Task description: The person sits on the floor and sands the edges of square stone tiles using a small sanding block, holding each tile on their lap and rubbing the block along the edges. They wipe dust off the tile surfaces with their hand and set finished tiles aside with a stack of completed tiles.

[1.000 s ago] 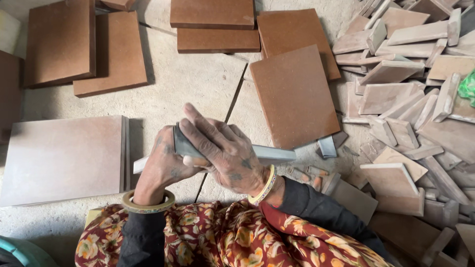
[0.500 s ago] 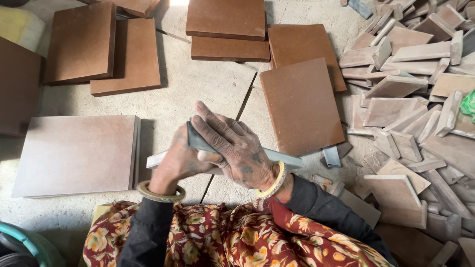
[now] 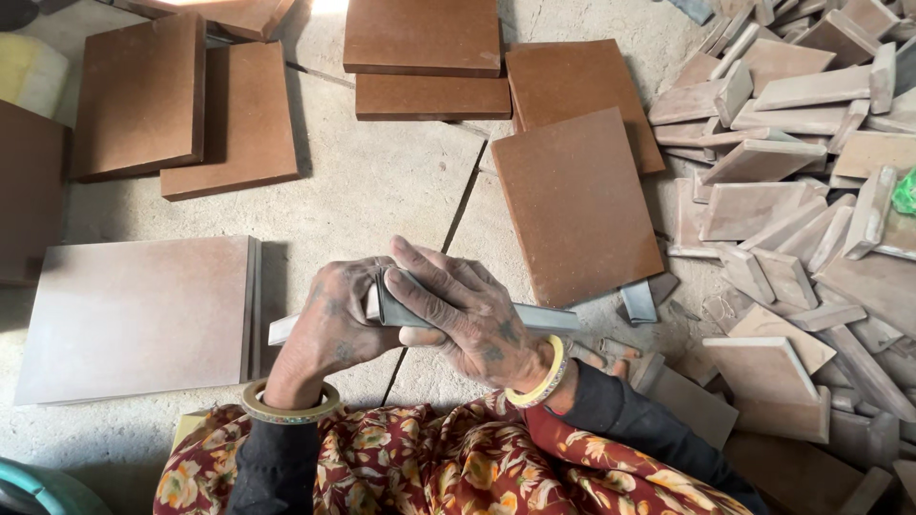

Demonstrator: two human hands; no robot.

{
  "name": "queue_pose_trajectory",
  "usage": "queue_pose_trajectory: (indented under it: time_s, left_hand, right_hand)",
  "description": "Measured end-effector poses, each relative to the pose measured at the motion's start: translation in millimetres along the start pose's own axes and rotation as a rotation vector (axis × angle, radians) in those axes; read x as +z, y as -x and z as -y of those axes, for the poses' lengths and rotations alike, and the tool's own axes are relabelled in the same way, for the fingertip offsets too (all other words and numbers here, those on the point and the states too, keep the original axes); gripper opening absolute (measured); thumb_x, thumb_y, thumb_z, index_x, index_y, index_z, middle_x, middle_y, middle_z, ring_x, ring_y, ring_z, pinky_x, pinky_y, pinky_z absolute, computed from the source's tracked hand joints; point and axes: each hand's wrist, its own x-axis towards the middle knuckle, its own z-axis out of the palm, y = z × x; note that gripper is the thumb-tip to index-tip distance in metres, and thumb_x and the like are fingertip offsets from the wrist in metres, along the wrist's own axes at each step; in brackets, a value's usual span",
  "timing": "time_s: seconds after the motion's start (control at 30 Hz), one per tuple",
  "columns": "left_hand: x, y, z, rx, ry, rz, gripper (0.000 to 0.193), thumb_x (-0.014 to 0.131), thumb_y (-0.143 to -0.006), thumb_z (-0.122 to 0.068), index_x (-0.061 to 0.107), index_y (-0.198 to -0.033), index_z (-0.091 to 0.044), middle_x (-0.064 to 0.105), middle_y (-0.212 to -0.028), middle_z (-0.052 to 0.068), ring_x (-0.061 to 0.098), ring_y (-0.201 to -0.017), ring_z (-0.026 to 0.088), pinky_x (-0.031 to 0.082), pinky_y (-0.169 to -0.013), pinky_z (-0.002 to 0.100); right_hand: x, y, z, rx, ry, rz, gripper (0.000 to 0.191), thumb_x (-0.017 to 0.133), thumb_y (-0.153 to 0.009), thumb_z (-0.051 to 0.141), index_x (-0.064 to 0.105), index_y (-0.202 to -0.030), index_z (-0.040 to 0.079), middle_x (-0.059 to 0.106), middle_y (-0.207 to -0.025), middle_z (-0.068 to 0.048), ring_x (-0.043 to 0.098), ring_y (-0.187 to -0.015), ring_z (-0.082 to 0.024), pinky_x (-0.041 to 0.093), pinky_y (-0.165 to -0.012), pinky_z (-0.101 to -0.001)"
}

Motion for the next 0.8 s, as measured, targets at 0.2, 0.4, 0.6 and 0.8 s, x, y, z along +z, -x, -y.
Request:
queue_pose_trajectory:
  time_s: [0.2,0.4,0.6,0.8]
  left_hand:
    - [23,-15,27,0.216,-0.134,0.043,0.027,0.086,-0.064,-0.015,0.068,-0.081,-0.005,0.071,-0.072,0.007,0.070,-0.062,0.020,0.062,-0.061,0.030]
    - [13,-4,21,0.066,-0.109,0.083,0.045,0.099,-0.059,-0.029,0.068,-0.080,-0.004,0.072,-0.068,0.008,0.072,-0.062,0.019,0.063,-0.064,0.033]
    - [-21,3,12,-0.082,0.109,0.059,0.034,0.092,-0.061,-0.018,0.074,-0.087,-0.005,0.079,-0.083,0.005,0.078,-0.073,0.018,0.065,-0.070,0.032]
    - [1,-8,25,-0.072,-0.014,0.086,0.046,0.088,-0.066,-0.016,0.063,-0.102,-0.001,0.072,-0.091,0.010,0.072,-0.077,0.024,0.065,-0.066,0.035]
  right_hand:
    - [-12,-9,-1,0.014,0.008,0.017,0.067,0.042,-0.112,0.048,0.023,-0.168,0.019,0.032,-0.167,-0.011,0.042,-0.152,-0.039,0.042,-0.125,-0.0459]
    - [-4,11,-1,0.005,0.021,-0.006,0.071,0.054,-0.106,0.046,0.024,-0.166,0.022,0.034,-0.170,-0.006,0.050,-0.151,-0.033,0.052,-0.122,-0.0422]
    - [9,12,-13,-0.006,0.124,0.123,0.070,0.059,-0.103,0.038,0.029,-0.164,0.020,0.039,-0.168,-0.006,0.055,-0.142,-0.028,0.054,-0.115,-0.0414]
    - [13,-15,-8,-0.114,0.004,0.004,0.073,0.055,-0.109,0.037,0.024,-0.172,0.016,0.030,-0.167,-0.010,0.048,-0.148,-0.033,0.051,-0.121,-0.0392]
